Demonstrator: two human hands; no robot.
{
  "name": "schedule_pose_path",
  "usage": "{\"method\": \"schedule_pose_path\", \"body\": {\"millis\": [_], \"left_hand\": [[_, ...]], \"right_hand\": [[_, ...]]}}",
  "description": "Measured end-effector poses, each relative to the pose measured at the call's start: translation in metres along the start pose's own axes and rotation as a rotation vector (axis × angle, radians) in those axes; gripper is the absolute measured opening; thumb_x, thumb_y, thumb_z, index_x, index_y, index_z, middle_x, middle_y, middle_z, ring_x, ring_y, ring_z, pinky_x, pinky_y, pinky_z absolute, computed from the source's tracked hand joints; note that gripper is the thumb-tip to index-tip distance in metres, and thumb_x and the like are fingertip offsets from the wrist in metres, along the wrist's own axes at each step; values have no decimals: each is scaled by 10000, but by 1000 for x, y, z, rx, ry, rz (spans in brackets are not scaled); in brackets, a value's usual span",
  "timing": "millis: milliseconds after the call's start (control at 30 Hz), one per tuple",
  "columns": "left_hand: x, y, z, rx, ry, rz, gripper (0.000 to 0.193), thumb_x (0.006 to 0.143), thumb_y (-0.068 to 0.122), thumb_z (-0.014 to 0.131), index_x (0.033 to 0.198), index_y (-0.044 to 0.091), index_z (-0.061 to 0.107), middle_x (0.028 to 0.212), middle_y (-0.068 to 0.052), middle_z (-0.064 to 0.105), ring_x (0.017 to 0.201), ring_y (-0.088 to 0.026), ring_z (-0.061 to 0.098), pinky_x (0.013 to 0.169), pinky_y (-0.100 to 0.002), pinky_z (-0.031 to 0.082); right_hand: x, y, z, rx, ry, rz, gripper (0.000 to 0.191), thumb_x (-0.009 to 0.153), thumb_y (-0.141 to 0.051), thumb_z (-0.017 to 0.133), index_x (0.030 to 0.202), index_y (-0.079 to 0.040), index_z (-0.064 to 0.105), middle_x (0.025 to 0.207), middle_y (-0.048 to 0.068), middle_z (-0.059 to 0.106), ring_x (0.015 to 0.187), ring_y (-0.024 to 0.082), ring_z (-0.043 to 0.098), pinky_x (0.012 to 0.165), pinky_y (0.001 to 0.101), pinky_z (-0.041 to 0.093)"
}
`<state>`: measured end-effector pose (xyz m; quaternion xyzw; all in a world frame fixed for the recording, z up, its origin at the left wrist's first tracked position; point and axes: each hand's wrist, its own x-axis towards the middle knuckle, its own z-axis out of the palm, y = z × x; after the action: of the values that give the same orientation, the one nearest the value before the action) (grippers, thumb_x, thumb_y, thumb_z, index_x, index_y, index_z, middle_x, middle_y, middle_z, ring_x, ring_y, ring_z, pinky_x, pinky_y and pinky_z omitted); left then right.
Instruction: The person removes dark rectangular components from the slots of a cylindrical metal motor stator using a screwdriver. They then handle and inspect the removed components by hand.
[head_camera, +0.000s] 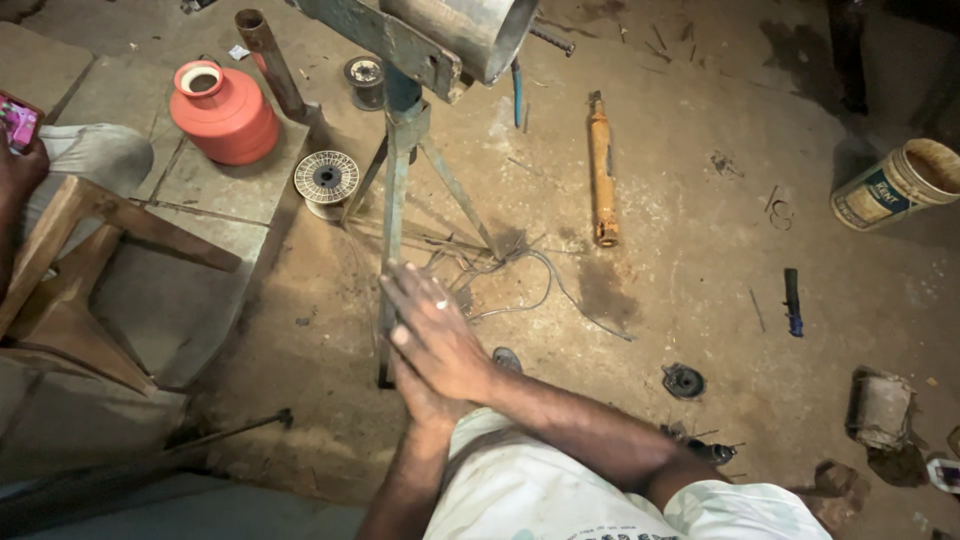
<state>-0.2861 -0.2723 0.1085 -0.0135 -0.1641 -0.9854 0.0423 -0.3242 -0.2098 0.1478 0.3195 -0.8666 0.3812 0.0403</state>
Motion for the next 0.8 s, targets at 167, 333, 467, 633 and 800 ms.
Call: {"method": "schedule_pose_path", "body": {"millis": [167, 333, 467, 633, 800], "left_hand": [[3, -4, -13, -12, -62, 10, 680, 1107, 613, 276, 1688, 275, 170, 1771, -112, 121, 1619, -355, 127, 1312, -521, 107], [18, 10, -19, -178, -235, 32, 690, 1084, 639, 290, 1680, 310, 180, 1785, -116, 98, 1640, -374, 74, 1328, -532, 46], [20, 10, -13, 5, -128, 53, 697, 1059, 647, 289, 1668, 331, 166, 1785, -102, 72, 1645, -344, 46, 1316, -530, 5], [9, -3, -5, -698, -143, -162, 664, 1086, 590, 205, 1670, 276, 160, 1751, -37, 116, 1604, -267, 129, 1287, -515, 79], [-6, -15, -13, -93, 71, -146, 684, 1042, 572, 268, 1644, 256, 192, 1709, -16, 190, 1535, -258, 213, 1220, -461, 206]], "right_hand": [[-7, -1, -1, -49, 10, -5, 678, 1072, -332, 474, 1640, -19, 274, 1733, 235, 204, 1621, 434, 177, 1301, 595, 140], [-28, -21, 0, 44, -89, -45, 794, 1001, -323, 566, 1635, 18, 229, 1737, 254, 184, 1633, 422, 170, 1314, 575, 154], [-26, -22, -4, 111, -129, -11, 792, 1002, -305, 567, 1647, 15, 239, 1741, 247, 209, 1639, 423, 164, 1316, 573, 144], [-8, -4, -17, 35, 54, 24, 694, 1075, -336, 484, 1651, -21, 260, 1743, 232, 243, 1647, 428, 172, 1329, 584, 135], [-9, 7, -20, 58, 68, 98, 682, 1099, -384, 420, 1661, -36, 249, 1739, 226, 240, 1628, 422, 208, 1327, 592, 163]]}}
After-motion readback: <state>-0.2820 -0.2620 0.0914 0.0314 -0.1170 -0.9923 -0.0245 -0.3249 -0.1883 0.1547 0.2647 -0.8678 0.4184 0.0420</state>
